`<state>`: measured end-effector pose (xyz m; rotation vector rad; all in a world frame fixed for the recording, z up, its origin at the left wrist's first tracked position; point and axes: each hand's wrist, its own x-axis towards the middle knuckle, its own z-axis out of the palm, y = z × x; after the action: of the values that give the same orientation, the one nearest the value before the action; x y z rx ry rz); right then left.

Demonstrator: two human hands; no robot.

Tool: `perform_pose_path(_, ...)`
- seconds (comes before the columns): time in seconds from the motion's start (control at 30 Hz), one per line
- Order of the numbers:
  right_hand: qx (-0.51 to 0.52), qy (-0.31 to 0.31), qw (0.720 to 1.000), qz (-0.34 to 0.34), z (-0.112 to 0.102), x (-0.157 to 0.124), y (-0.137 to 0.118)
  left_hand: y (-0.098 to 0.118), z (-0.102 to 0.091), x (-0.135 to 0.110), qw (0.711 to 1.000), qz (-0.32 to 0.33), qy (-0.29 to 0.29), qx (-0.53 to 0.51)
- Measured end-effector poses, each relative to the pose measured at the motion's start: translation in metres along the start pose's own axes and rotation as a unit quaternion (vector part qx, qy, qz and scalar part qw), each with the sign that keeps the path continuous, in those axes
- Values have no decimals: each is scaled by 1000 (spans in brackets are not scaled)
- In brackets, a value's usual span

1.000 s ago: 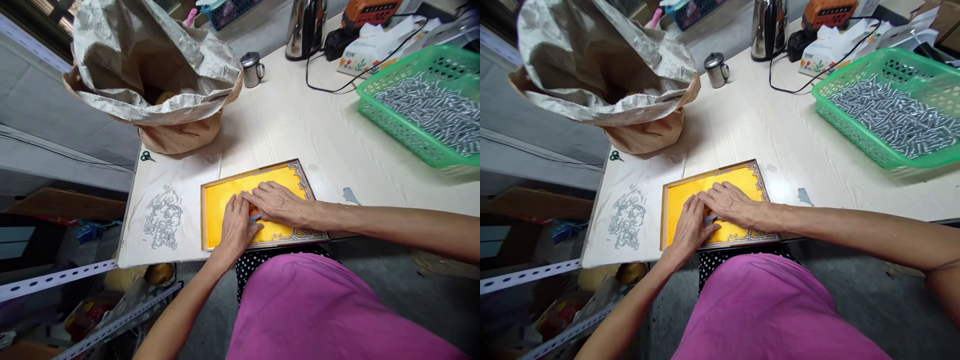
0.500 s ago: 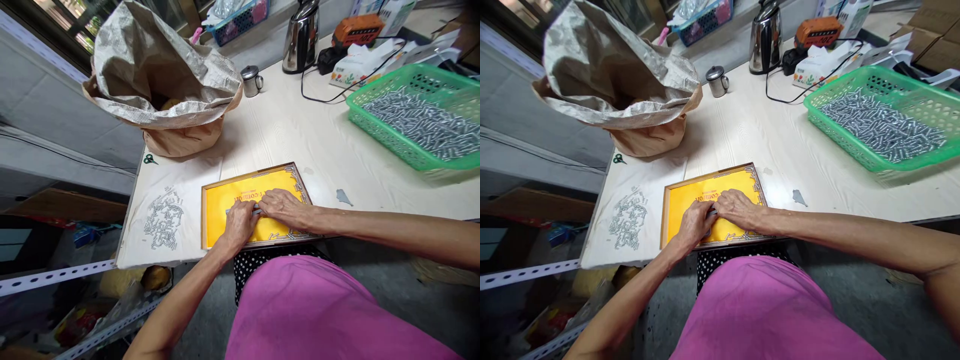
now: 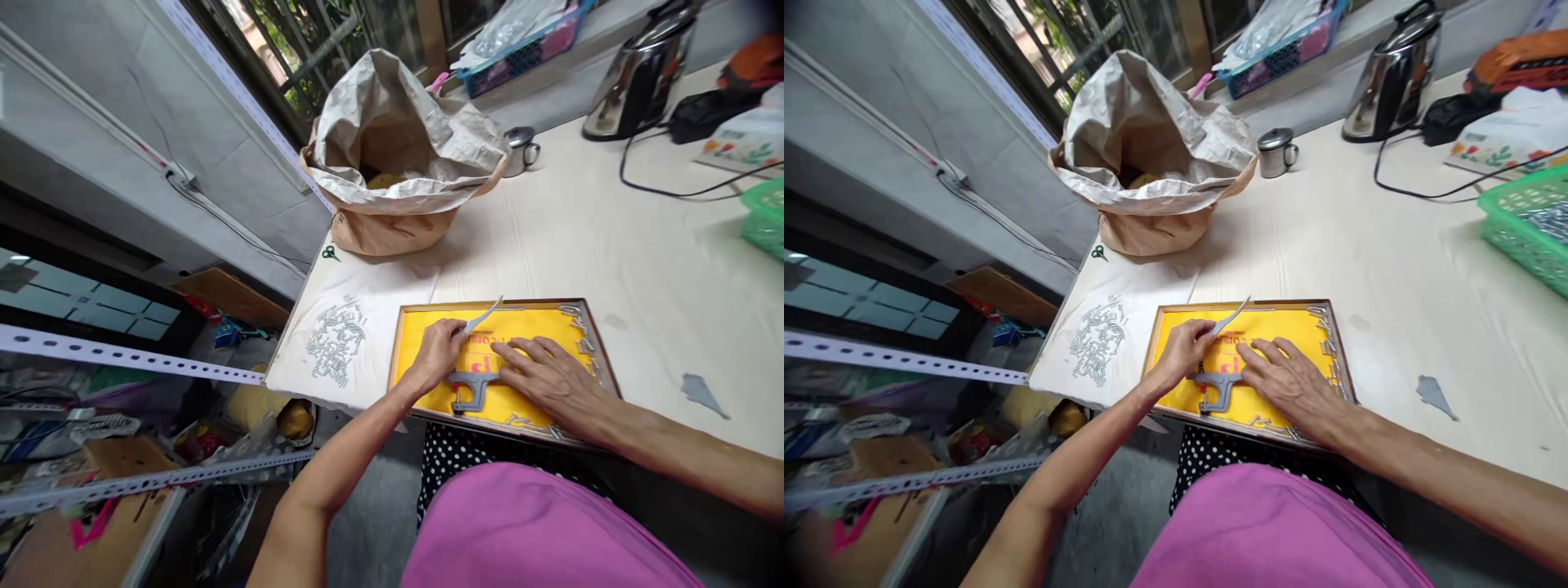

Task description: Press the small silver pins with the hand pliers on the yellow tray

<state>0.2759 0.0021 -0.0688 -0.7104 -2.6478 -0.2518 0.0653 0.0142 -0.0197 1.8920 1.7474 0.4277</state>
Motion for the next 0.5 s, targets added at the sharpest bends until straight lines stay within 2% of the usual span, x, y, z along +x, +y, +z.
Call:
perform_pose_path(0.1,8,-21,1000,6,2,0,-7,-17,-12,0,998,-24,31,-52)
perform_pose_path(0.17,45,-33,998,10,5,-5,-9,-38,-28,-1,996,-35,74,-43)
perform_pose_path(0.23,91,-43,995,17,8,-13,-10,-66,-50,-4,987,-69,141,31)
perform_pose_path(0.3,125,-58,990,30,12,-20,-10,-95,-72,-6,959,-125,204,153)
perform_pose_path(0.33,137,-65,988,36,14,-22,-11,-109,-81,-7,942,-156,210,209)
perform_pose_path(0.4,152,-72,985,43,17,-24,-11,-132,-94,-7,916,-205,181,294)
perform_pose_path(0.5,152,-64,985,47,14,-20,-13,-153,-100,-3,906,-224,121,337)
